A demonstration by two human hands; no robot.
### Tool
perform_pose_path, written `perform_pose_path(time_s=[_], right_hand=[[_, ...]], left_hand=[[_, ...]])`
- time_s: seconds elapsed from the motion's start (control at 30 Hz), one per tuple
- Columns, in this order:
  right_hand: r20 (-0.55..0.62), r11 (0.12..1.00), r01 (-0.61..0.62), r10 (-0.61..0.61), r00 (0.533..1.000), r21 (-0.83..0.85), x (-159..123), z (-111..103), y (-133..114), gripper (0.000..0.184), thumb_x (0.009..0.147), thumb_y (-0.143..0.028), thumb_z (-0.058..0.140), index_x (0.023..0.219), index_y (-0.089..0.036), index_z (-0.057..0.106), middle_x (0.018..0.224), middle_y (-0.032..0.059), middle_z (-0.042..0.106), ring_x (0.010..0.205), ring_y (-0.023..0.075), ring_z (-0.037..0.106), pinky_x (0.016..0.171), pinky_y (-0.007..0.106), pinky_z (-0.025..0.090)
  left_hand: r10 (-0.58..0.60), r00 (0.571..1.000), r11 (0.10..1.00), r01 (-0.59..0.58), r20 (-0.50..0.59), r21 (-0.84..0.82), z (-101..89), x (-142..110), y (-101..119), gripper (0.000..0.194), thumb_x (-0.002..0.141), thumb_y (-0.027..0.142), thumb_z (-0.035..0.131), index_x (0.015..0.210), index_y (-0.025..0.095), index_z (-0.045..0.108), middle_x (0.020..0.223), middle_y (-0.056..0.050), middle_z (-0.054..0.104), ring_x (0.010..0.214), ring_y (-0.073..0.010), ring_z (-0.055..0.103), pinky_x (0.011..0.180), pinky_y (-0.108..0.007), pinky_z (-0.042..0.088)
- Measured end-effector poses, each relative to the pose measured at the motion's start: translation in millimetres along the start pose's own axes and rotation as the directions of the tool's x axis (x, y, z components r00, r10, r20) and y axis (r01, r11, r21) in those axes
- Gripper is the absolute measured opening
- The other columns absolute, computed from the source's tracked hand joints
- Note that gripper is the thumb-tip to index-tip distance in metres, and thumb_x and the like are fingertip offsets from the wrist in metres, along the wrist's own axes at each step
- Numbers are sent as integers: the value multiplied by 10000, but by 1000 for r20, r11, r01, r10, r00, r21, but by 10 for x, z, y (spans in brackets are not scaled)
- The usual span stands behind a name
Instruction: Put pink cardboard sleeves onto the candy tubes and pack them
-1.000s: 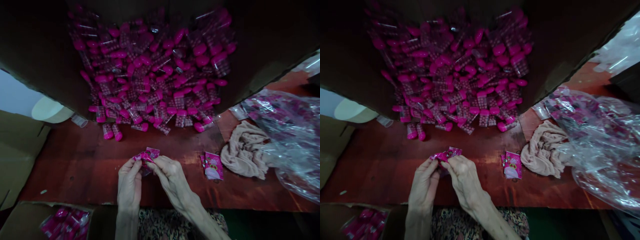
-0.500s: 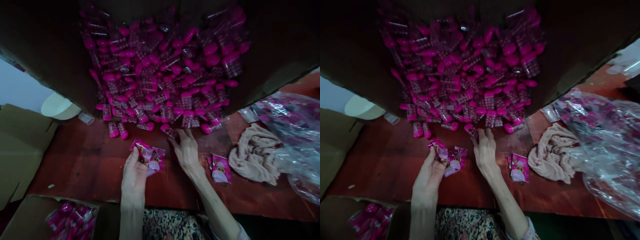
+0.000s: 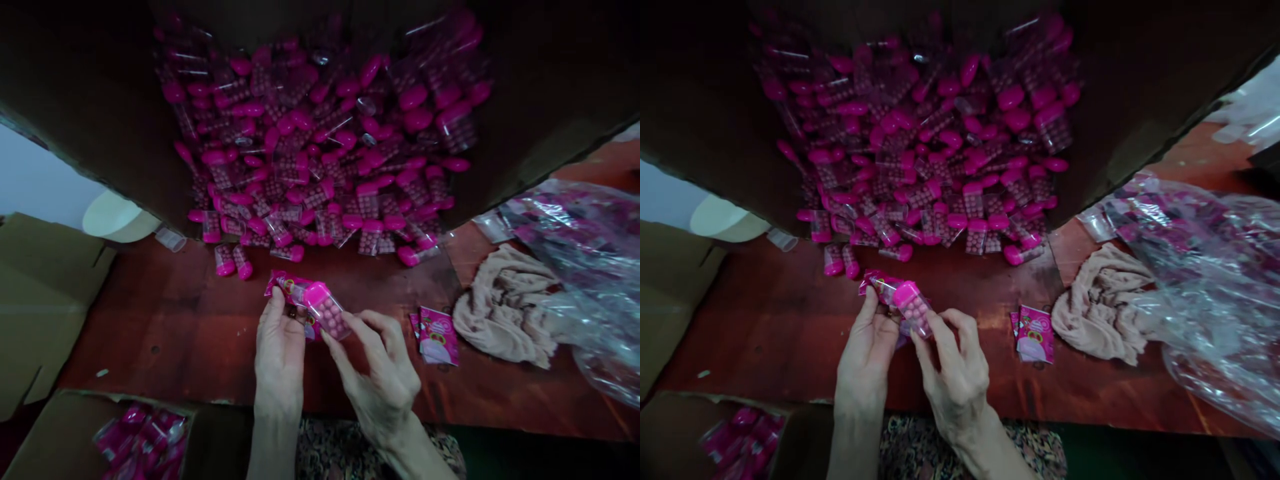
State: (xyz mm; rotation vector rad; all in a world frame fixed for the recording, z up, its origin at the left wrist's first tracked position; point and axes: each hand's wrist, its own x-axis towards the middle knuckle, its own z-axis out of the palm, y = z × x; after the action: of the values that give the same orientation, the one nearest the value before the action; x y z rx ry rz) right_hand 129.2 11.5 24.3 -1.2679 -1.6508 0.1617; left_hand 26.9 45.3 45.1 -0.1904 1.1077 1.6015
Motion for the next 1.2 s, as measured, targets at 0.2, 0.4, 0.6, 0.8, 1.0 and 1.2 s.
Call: perform_pose_path(time_s=[0.2,0.4,0.6,0.8,1.0,1.2], right_hand=[[66,983,-148,141,988,109,-14,-39,42,248,753,-148,653,989,-202,599,844,29,548,718,146,582,622,279,551],[74,962,-213,203,976,169,-45,-32,80,283,714,-138,694,977,-205,612,854,20,554,756,147,577,662,283,535],[82,920,-289,277,957,266,-92,-8,51,271,692,-100,712,936,-188,632,846,14,563,755,136,576,660,260,519],[2,965,-138,141,990,224,-119,-76,23,351,686,-42,694,1000,-191,641,870,26,568,737,126,589,655,247,527],[90,867,-247,231,969,433,-138,-218,-11,330,709,-62,680,995,-218,627,909,34,607,810,154,614,688,287,551],[24,937,-99,96,995,334,-145,-328,-135,369,727,4,634,1034,-202,641,883,45,635,780,143,630,679,256,558]], left_hand=[[203,979,976,-205,35,67,-40,-16,-111,137,705,281,700,737,152,667,714,-9,685,633,-99,607,669,-232,465],[107,987,981,-125,121,149,-41,-37,-119,139,630,199,751,738,145,682,705,-17,692,636,-102,608,711,-246,465],[36,984,988,-61,172,144,-68,-71,-97,157,675,262,726,748,130,681,703,-35,693,635,-106,608,683,-239,478],[18,972,986,-56,232,157,-58,-184,-62,133,660,148,728,785,143,683,753,-43,717,711,-147,654,763,-290,497],[-144,958,988,126,246,87,-124,-274,-3,148,649,196,742,758,138,661,816,-86,724,796,-205,674,835,-368,491],[65,971,986,-98,231,138,-59,-445,-48,280,602,180,770,855,151,656,789,-59,727,752,-171,675,800,-313,488]])
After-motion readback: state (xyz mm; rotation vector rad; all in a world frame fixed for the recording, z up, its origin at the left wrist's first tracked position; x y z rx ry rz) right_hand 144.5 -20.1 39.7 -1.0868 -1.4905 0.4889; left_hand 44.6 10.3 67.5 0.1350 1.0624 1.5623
